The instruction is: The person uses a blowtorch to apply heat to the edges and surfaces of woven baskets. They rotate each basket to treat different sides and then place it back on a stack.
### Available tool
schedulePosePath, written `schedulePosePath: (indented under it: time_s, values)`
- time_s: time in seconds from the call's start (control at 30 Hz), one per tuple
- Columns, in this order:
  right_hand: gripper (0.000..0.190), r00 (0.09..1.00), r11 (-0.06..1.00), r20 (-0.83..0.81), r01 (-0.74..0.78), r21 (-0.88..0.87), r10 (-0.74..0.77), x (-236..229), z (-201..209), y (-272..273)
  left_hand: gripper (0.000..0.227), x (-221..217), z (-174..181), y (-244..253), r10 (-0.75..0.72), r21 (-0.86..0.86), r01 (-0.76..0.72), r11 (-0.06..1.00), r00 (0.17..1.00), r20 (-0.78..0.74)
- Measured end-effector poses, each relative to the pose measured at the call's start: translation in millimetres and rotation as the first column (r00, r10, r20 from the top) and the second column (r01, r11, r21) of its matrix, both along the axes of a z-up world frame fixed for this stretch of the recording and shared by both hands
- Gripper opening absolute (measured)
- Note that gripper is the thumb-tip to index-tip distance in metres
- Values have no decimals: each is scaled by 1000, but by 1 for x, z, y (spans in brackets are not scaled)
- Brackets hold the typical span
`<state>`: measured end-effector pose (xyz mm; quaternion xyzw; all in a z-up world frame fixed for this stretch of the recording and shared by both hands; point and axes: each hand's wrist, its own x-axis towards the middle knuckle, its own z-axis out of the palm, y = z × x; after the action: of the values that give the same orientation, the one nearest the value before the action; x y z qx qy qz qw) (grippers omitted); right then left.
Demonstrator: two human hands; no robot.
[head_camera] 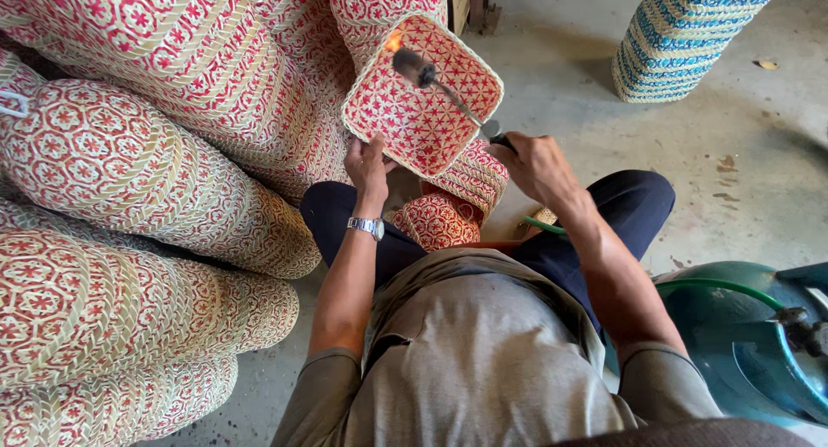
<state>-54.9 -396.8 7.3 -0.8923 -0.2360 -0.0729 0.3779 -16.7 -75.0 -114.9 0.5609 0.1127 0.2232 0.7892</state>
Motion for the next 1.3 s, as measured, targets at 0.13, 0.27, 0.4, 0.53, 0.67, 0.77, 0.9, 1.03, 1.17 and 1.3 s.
schedulePosePath:
  time_s: [0.13,0.27,0.4,0.53,0.67,0.77,0.9,1.03,1.17,1.3]
  values:
    - [28,988,992,90,-122,-31,124,12,-28,20,32,1,5,-10,4,-49,-3,999,1000,28]
    - [34,996,993,86,32,-113,-22,6,-38,1,25,3,-10,9,133,-69,-138,988,989,-65]
    - [32,992,990,-87,103,93,-95,-5,-25,-33,17,2,-32,23,170,-189,-184,965,982,-88]
    - [31,938,905,-283,289,311,-203,-6,-19,-42,18,-7,-35,19,113,-236,-142,961,985,-132]
    - [34,909,791,-384,354,500,-164,6,-29,-35,46,-23,-16,-9,22,-181,-42,983,993,-113]
    - [39,907,739,-377,383,554,-187,12,-42,-25,69,-46,-5,-32,-111,-127,102,987,992,-66]
    - [47,856,760,-383,496,420,-347,10,-56,-18,75,-69,-2,-58,-263,-110,256,960,963,-54]
    - [42,827,717,-430,541,439,-361,7,-63,-16,79,-83,1,-75,-351,-123,341,932,934,-67]
    - [34,832,718,-411,538,441,-372,8,-67,-24,98,-90,19,-80,-66,522,142,841,985,-162]
    - [28,815,714,-404,567,410,-416,6,-67,-34,100,-101,32,-78,-231,957,-289,-11,932,279]
